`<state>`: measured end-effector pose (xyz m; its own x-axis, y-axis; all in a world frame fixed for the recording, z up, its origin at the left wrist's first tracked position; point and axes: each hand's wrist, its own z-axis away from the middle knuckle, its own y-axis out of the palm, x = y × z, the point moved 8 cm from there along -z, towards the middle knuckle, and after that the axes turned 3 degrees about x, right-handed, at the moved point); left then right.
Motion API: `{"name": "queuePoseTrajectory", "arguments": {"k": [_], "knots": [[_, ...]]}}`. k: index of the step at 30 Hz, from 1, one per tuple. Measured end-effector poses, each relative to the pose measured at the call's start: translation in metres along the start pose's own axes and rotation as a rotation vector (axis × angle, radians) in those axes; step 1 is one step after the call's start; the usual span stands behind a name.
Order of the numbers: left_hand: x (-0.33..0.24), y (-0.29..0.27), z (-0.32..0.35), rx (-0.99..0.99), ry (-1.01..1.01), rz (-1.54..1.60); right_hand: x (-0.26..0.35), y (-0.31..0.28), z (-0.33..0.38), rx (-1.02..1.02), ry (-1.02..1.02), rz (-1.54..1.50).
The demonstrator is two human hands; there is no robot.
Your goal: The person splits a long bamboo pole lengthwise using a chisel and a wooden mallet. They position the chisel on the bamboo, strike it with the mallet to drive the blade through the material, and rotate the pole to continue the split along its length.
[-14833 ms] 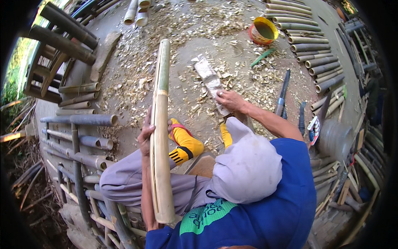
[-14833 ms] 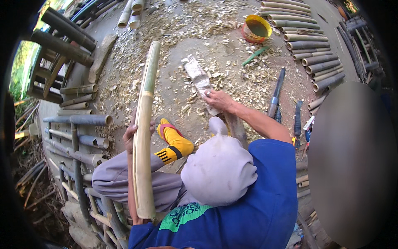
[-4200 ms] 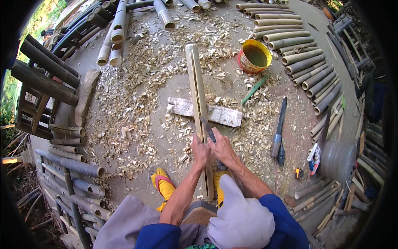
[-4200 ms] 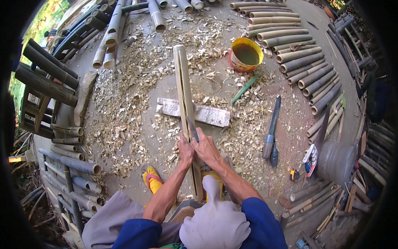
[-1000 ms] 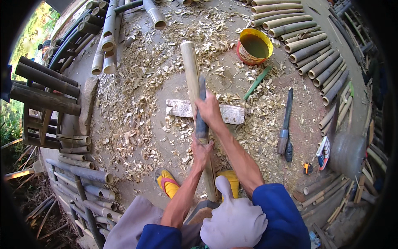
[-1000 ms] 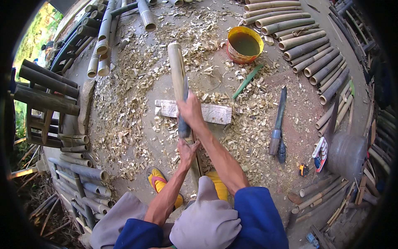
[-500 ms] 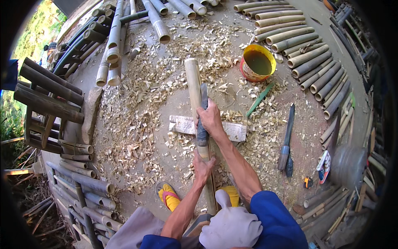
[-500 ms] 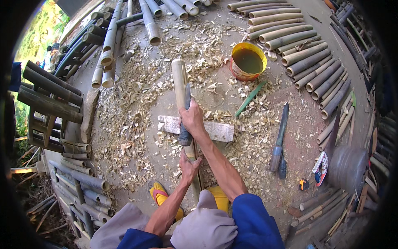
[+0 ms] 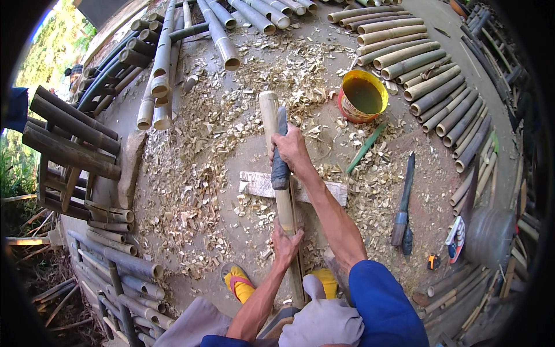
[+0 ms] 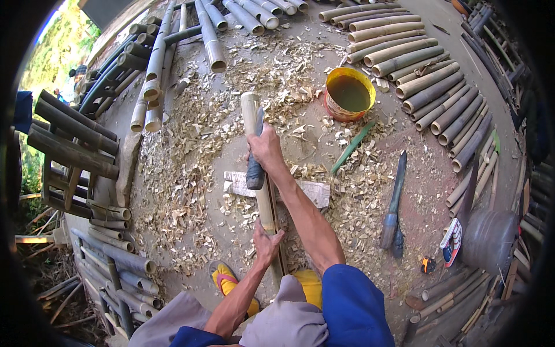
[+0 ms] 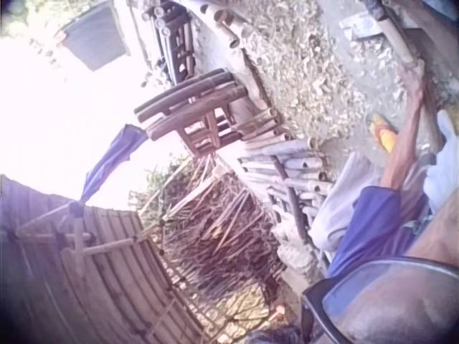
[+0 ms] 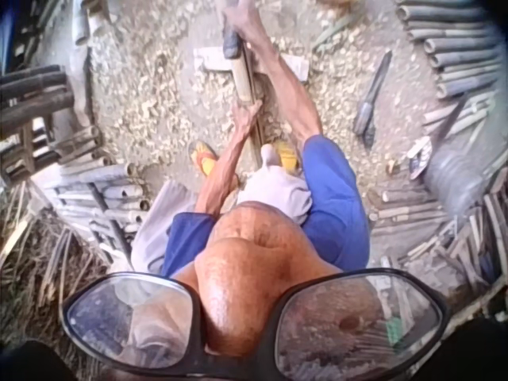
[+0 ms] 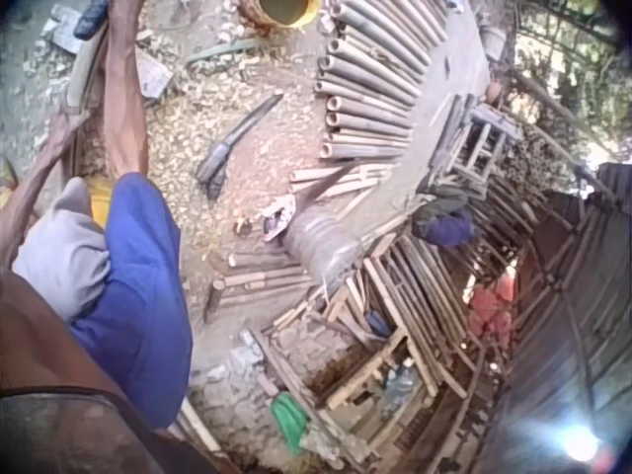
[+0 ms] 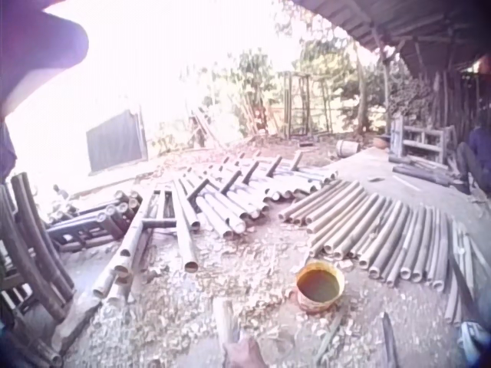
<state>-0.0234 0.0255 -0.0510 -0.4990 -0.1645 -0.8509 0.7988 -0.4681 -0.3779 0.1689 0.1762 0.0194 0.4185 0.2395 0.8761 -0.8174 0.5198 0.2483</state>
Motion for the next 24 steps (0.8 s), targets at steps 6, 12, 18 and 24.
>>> {"name": "queuePoseTrajectory", "arguments": {"k": [6,12,18,24], "knots": [[-0.007,-0.002,0.003,0.023,-0.039,0.077,0.006,0.001,-0.026,0.057,-0.026,0.025],[-0.003,0.009,-0.006,0.033,0.035,0.079,0.015,-0.016,-0.032,0.076,-0.076,0.034],[0.033,-0.003,-0.013,-0.085,0.07,0.109,0.011,-0.088,0.107,-0.315,-0.385,0.719],[-0.009,0.004,-0.003,0.138,-0.034,0.24,-0.054,-0.266,0.184,-0.582,0.144,0.974]]}}
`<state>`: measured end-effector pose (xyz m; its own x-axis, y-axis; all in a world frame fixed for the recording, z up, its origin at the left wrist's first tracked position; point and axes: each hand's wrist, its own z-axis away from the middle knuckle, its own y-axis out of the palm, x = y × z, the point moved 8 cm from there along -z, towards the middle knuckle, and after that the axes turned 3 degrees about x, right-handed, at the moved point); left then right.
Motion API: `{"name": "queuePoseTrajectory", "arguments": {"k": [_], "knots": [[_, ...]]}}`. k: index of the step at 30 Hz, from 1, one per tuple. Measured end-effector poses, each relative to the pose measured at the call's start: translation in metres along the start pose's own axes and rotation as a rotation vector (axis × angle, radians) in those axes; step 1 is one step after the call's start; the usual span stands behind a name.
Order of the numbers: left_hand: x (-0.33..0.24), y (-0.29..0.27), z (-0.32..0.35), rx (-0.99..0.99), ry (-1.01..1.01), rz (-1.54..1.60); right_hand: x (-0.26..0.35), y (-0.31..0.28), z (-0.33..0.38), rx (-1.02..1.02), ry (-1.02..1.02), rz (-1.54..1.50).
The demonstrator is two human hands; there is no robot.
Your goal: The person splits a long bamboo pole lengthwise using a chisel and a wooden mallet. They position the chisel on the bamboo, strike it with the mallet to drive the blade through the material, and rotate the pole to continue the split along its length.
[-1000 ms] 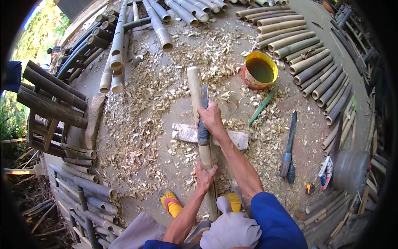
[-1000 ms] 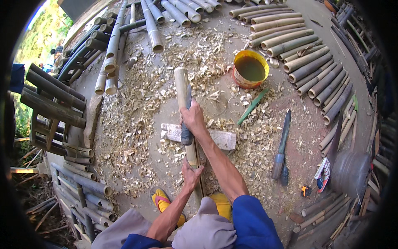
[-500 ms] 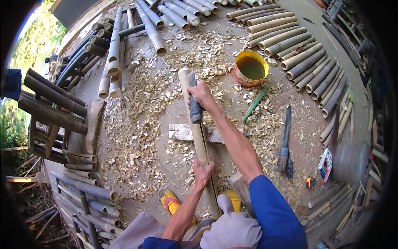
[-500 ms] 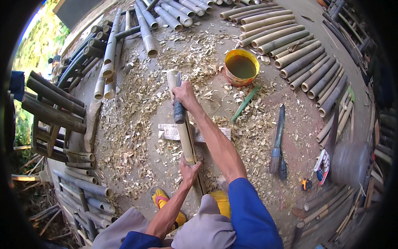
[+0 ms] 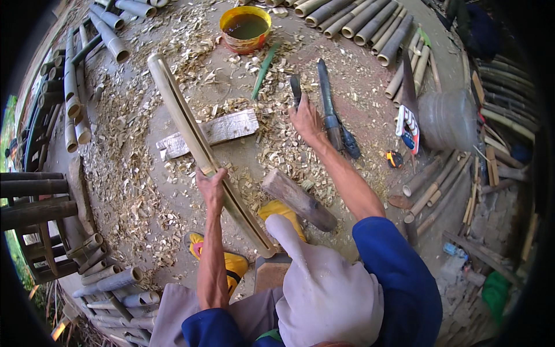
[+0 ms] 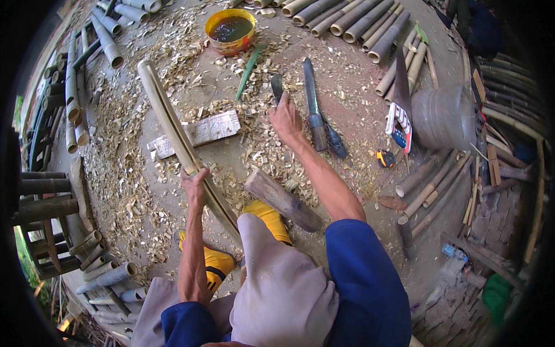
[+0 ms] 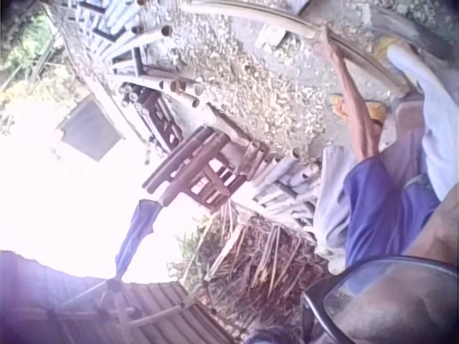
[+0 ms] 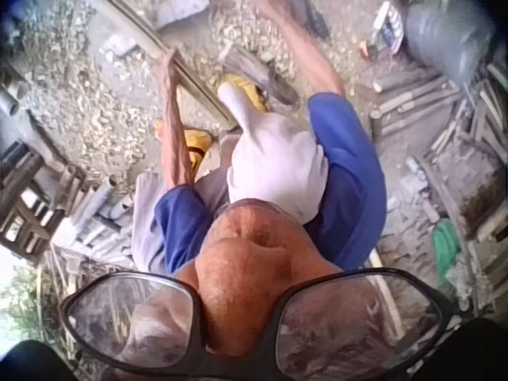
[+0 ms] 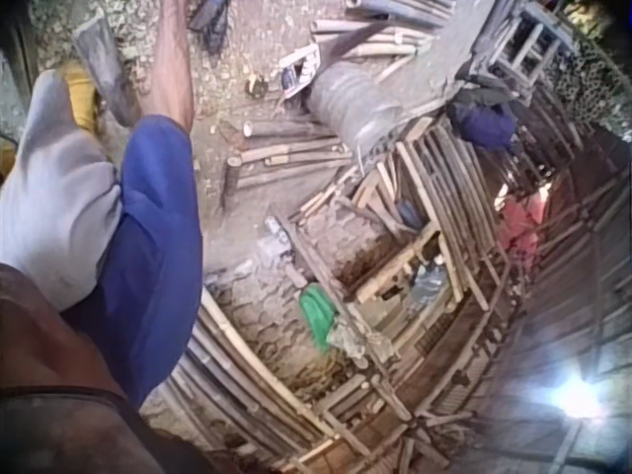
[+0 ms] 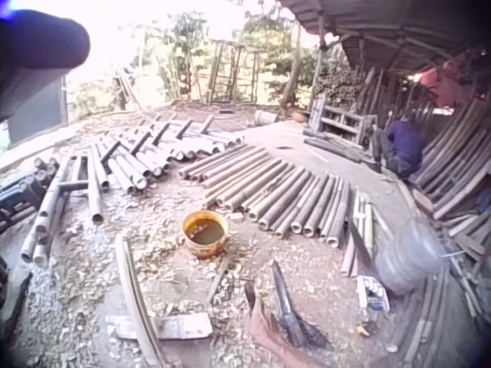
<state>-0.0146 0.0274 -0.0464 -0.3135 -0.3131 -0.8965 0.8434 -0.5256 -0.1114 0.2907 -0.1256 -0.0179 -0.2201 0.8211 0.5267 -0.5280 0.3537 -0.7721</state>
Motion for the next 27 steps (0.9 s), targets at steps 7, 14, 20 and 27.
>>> {"name": "queuePoseTrajectory", "arguments": {"k": [7,14,20,27], "knots": [[-0.145,-0.029,-0.006,-0.015,0.362,-0.014,-0.026,0.001,-0.034,-0.181,-0.104,0.21],[-0.268,-0.053,0.026,-0.177,0.696,0.008,0.002,-0.002,0.022,-0.402,-0.331,0.161],[-0.323,-0.073,0.042,-0.252,0.973,0.132,0.067,0.075,0.102,0.371,-0.267,-0.506],[-0.355,-0.084,0.082,-0.054,0.897,0.279,0.154,0.097,0.155,0.491,-0.68,-0.506]]}}
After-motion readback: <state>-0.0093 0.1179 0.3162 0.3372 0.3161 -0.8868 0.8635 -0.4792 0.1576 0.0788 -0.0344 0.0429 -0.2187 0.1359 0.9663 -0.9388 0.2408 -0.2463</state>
